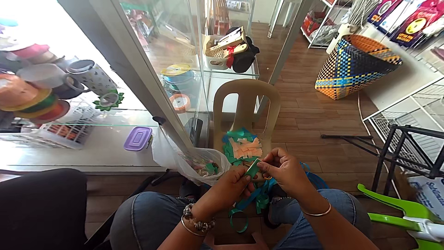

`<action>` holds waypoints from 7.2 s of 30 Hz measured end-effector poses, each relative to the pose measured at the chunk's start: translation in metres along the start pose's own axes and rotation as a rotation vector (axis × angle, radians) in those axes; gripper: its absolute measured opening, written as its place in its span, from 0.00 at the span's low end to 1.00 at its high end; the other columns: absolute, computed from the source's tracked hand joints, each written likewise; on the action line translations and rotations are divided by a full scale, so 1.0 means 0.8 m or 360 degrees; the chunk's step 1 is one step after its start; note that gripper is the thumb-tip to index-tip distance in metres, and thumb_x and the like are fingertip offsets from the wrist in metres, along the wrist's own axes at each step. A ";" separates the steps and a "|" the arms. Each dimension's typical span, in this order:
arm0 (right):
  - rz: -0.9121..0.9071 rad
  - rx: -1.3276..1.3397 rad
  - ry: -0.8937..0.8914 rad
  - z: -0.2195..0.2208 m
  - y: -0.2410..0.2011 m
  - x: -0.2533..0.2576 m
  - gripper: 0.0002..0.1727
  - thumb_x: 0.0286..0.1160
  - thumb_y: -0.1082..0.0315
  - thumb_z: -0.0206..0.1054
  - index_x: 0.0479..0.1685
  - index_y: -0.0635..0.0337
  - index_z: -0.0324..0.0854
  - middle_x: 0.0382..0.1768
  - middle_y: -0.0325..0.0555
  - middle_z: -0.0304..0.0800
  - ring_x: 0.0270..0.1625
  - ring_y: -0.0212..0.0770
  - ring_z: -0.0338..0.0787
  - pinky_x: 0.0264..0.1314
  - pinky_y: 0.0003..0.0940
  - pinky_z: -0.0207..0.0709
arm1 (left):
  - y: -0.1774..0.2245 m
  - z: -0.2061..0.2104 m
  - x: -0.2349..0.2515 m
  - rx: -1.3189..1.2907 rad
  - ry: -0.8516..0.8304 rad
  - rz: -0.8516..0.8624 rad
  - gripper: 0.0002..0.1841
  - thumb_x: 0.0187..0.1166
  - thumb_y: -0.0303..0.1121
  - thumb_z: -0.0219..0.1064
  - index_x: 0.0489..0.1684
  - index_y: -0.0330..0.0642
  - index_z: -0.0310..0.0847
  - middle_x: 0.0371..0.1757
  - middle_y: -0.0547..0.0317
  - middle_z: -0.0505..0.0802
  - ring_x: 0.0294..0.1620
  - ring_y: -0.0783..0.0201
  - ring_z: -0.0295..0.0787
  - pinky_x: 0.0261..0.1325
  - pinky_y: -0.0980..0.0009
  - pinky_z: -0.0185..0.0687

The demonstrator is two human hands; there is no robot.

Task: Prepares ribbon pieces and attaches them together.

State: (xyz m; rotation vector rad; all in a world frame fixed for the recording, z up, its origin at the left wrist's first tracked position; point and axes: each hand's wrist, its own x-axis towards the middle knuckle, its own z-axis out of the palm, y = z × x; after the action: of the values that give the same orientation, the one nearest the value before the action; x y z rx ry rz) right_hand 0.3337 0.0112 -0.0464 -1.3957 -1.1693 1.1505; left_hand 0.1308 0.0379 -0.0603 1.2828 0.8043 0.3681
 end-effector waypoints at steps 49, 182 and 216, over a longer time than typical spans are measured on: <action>0.0655 -0.2008 -0.0596 -0.014 0.185 0.078 0.24 0.76 0.78 0.65 0.73 0.70 0.75 0.73 0.65 0.79 0.80 0.65 0.74 0.80 0.58 0.69 | 0.028 -0.026 -0.029 -0.0172 0.0252 0.0273 0.13 0.85 0.20 0.57 0.61 0.36 0.84 0.52 0.59 0.94 0.45 0.69 0.94 0.54 0.72 0.91; 0.0377 -0.0403 0.0383 -0.020 0.038 0.115 0.12 0.85 0.67 0.66 0.55 0.68 0.84 0.40 0.48 0.89 0.32 0.34 0.88 0.32 0.27 0.82 | 0.036 -0.052 -0.036 0.0304 0.0200 0.0171 0.26 0.81 0.21 0.62 0.79 0.51 0.68 0.69 0.61 0.86 0.32 0.77 0.88 0.35 0.79 0.85; -0.0911 -0.0794 -0.0415 0.010 0.023 -0.006 0.11 0.79 0.64 0.68 0.35 0.62 0.89 0.47 0.48 0.91 0.49 0.29 0.89 0.52 0.19 0.82 | -0.001 -0.017 -0.001 0.0098 -0.0072 0.0461 0.42 0.82 0.20 0.62 0.93 0.46 0.39 0.82 0.59 0.76 0.42 0.75 0.91 0.48 0.75 0.90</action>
State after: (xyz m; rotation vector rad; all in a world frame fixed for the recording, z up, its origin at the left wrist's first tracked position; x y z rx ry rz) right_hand 0.3268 0.0056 -0.0651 -1.1495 -1.9858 0.6605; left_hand 0.1204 0.0467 -0.0617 1.4650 0.5956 0.5469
